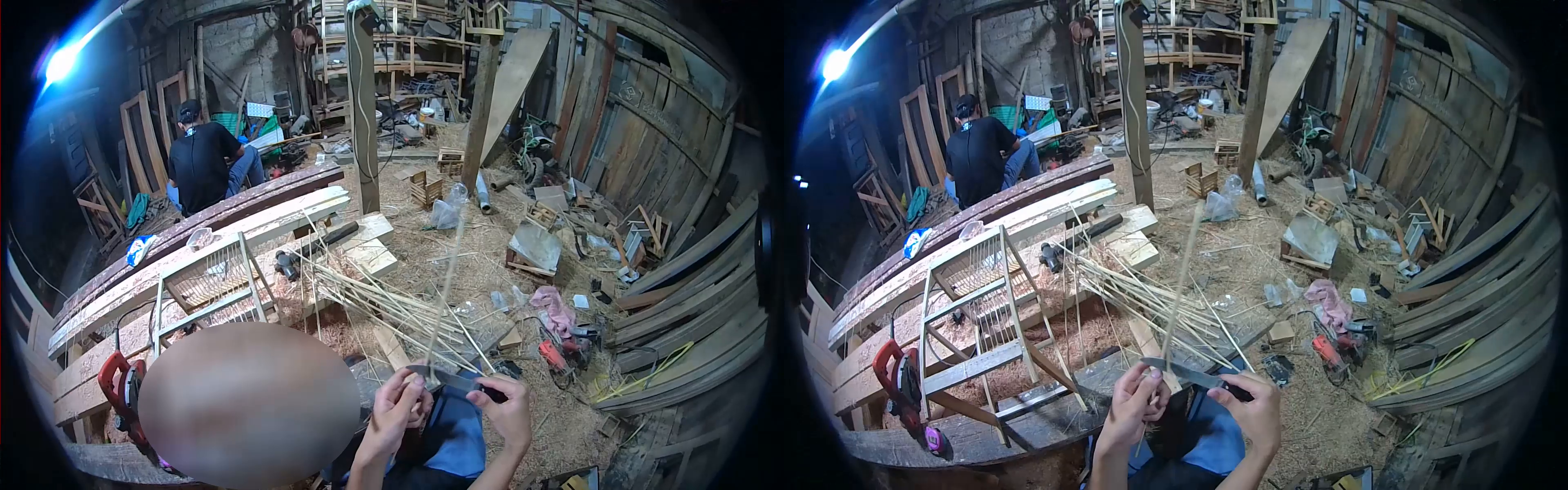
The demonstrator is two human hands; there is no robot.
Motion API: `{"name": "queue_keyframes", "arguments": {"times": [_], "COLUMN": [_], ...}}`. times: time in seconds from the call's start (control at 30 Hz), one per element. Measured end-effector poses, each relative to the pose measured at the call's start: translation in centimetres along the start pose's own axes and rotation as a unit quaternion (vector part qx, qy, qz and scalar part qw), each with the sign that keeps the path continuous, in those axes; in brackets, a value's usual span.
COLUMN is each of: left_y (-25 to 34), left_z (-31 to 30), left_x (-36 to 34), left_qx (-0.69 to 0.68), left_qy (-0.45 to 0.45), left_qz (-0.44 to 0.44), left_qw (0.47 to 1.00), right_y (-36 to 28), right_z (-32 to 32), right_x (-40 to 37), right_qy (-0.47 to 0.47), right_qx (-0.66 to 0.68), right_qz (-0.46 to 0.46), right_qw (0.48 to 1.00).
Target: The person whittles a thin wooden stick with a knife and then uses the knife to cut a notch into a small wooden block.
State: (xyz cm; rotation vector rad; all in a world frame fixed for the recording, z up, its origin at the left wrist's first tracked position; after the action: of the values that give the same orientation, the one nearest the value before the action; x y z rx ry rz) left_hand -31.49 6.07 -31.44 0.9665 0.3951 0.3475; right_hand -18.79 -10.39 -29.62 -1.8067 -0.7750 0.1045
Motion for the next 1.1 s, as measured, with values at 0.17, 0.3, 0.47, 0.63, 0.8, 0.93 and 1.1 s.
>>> {"name": "queue_keyframes", "arguments": {"times": [0.17,0.3,0.47,0.63,0.8,0.93,1.1], "left_y": [-1.2,-1.1,0.0,0.0,1.1,0.8,0.7], "left_z": [0.8,-0.3,0.8,-0.4,0.0,0.0,-0.9], "left_x": [0.0,-0.1,-0.2,0.4,-0.3,0.0,-0.1], "left_qx": [-0.037,-0.021,0.109,0.203,0.246,0.254,0.301], "left_qy": [-0.019,-0.048,-0.012,0.011,0.004,-0.01,0.009], "left_qz": [0.04,-0.008,0.033,0.125,0.102,0.113,0.111], "left_qw": [0.998,0.999,0.993,0.971,0.964,0.96,0.947], "right_y": [-2.6,-4.0,-4.4,-4.0,-3.3,-2.8,-2.5], "right_z": [2.2,3.6,3.7,3.4,2.4,2.2,2.7], "right_x": [0.6,0.6,0.8,0.9,0.6,0.5,0.3], "right_qy": [0.005,0.004,0.043,0.114,0.17,0.19,0.204], "right_qx": [-0.102,-0.102,-0.121,-0.111,-0.129,-0.16,-0.171], "right_qz": [-0.121,-0.13,-0.136,-0.159,-0.146,-0.139,-0.14], "right_qw": [0.987,0.986,0.982,0.974,0.966,0.959,0.954]}}
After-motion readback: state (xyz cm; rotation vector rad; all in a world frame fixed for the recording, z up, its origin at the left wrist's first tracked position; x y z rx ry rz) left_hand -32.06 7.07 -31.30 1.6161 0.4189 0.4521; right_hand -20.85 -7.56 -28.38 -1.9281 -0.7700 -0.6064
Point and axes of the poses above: each hand's wrist, its own x-axis towards the middle knuckle, its own z-axis out of the palm, y = z × x, the point moved 4 cm from there along x, towards the middle knuckle, and after that the axes turned 4 degrees about x, right-handed, at the moved point
